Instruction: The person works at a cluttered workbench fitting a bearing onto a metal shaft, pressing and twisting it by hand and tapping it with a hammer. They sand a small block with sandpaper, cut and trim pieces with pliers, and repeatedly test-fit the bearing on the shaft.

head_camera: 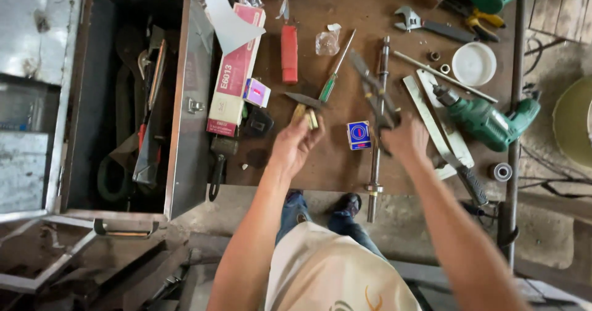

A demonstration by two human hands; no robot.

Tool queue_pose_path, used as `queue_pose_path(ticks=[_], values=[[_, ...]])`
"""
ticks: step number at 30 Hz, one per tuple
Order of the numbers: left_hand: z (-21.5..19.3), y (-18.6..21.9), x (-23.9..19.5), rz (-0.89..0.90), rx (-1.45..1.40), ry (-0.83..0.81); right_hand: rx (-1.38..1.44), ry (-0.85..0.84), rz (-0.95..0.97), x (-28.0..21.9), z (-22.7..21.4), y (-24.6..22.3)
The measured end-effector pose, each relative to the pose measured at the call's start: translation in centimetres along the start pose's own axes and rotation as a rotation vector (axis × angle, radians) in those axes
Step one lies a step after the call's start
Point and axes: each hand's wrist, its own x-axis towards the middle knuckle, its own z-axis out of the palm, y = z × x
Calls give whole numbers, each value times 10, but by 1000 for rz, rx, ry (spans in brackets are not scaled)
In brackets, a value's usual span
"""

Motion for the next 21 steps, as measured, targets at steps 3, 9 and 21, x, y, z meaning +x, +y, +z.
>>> queue_pose_path(ticks=[3, 9, 21], values=[[-13, -20, -31, -211, 460, 127, -46, 31, -65, 31, 3, 13], [-62, -115, -119, -466, 968, 44, -2, 98, -317, 50, 17, 62], [-79, -242, -156, -469, 254, 238, 647, -377, 288, -172, 81, 198]])
